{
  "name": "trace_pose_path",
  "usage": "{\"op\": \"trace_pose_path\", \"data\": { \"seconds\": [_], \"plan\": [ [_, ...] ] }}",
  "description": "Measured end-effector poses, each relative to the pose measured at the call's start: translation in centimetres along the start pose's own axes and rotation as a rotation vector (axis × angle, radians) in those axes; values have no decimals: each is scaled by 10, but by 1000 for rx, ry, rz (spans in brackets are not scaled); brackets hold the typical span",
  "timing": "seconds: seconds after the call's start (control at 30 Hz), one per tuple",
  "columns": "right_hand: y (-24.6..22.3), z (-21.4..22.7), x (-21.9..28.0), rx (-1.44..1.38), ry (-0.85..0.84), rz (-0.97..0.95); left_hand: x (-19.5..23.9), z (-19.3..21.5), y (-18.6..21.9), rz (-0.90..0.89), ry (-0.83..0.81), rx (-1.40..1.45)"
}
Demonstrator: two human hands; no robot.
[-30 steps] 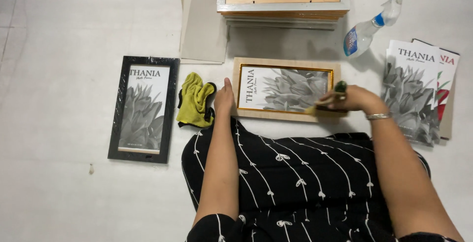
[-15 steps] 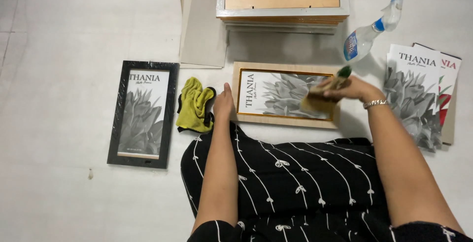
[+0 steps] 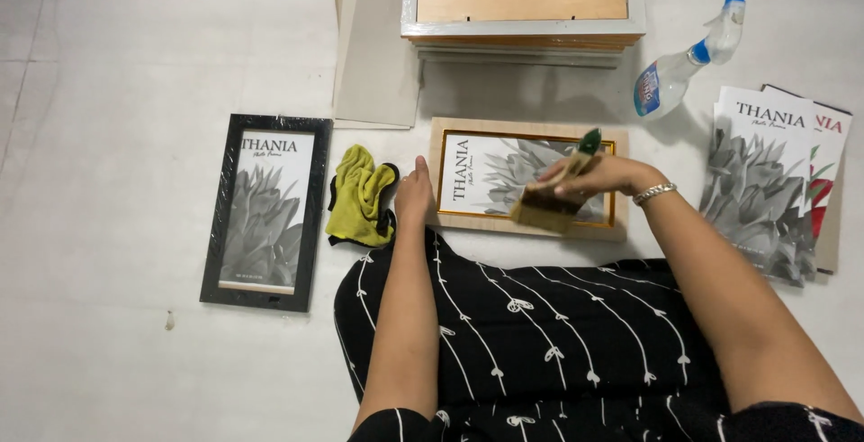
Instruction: Cleaning a picture frame using a brush, spray cleaner, and a cloth.
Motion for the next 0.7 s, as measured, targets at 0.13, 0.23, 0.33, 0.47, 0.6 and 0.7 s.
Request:
{"op": "trace_pose_path", "data": {
  "seconds": [0.13,0.23,0.33,0.47,0.6,0.7],
  "plan": [
    [37,53,-25,14,325,55,5,2,3,-18,-1,1],
    [1,84,-17,530,674,216,5,3,4,-29,9,4],
    [-27,64,-15,473,669,212,8,4,6,-22,15,4],
    [-52,-18,-28,63,156,362,12,6,8,-18,14,-9],
    [-34,-26,-55,58,85,319,8,4,7,-10,5,-4],
    [-19,26,-78,133,412,364,1,1,3,-11,8,1]
  ]
}}
Point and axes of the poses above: each hand's wrist, its own x-axis away from the middle knuckle, its own z-axis out of the back of the hand, y = z × x, the point moved 8 cm from there along -x, towards the middle knuckle, and after that the axes turned 13 degrees about z, right-handed, at the moved point
